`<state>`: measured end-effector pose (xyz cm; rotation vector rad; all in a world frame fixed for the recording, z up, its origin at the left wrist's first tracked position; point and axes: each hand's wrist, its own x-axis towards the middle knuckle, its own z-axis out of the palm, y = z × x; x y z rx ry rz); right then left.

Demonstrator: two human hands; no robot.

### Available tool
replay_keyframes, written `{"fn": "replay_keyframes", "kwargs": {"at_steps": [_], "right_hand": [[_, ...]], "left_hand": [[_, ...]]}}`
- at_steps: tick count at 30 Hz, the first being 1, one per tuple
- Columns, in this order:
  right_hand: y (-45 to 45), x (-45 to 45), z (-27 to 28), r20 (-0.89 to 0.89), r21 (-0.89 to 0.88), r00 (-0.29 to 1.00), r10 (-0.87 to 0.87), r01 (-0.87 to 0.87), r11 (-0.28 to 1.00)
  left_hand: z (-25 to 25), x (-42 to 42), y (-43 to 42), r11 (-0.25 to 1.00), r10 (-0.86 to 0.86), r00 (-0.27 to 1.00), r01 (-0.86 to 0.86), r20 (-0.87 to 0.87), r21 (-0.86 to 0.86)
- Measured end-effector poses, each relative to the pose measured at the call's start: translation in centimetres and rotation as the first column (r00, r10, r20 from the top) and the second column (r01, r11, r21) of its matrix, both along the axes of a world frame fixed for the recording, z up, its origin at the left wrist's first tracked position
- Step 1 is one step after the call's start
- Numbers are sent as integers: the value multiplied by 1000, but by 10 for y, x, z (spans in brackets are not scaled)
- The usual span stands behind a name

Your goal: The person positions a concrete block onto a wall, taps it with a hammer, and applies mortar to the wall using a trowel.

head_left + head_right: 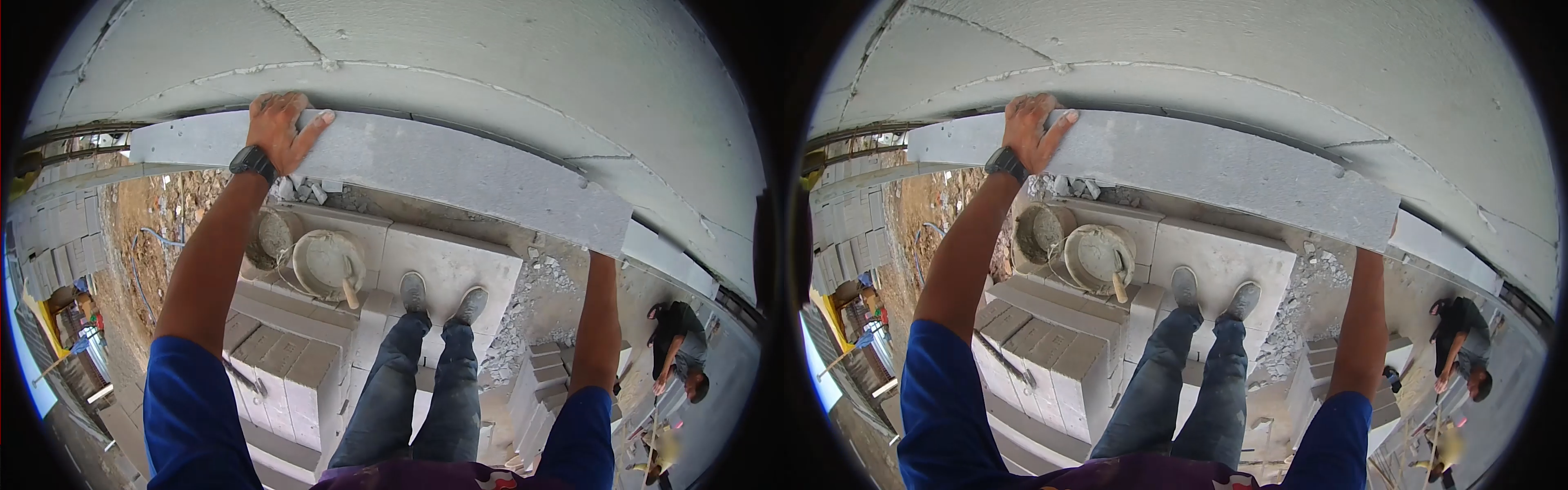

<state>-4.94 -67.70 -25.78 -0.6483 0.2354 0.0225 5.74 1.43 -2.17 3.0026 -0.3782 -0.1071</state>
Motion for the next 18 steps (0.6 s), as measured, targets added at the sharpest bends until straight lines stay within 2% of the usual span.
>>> {"fn": "replay_keyframes", "kwargs": {"at_steps": [1,2,3,5,6,8,10,14,16,18], "right_hand": [[5,-5,11,-15,14,1000,-10,10,1000],[20,-6,33,-118,-33,985,-124,120,992],[49,2,70,-236,-231,929,-286,233,945],[40,3,74,-292,-346,914,-283,175,922],[57,6,97,-298,-463,890,-344,181,868],[63,6,104,-333,-350,883,-330,209,913],[90,0,123,-337,-424,879,-338,179,888],[98,-16,116,-302,-440,870,-390,236,866],[105,-25,117,-254,-418,878,-406,279,864],[114,-40,117,-240,-564,861,-449,253,786]], "left_hand": [[-6,1,3,999,-28,998,27,63,19],[-9,1,5,998,-60,995,61,81,-8],[-11,-1,5,995,-90,986,95,143,-25],[-26,0,15,989,-144,964,147,225,1],[-30,1,18,988,-156,957,154,245,29],[-29,1,20,987,-158,958,156,239,28],[-28,1,22,988,-155,967,152,203,30],[-31,3,25,990,-136,980,138,144,-3],[-34,3,26,988,-152,966,156,209,-4],[-36,2,26,986,-162,955,169,249,-3]]}}
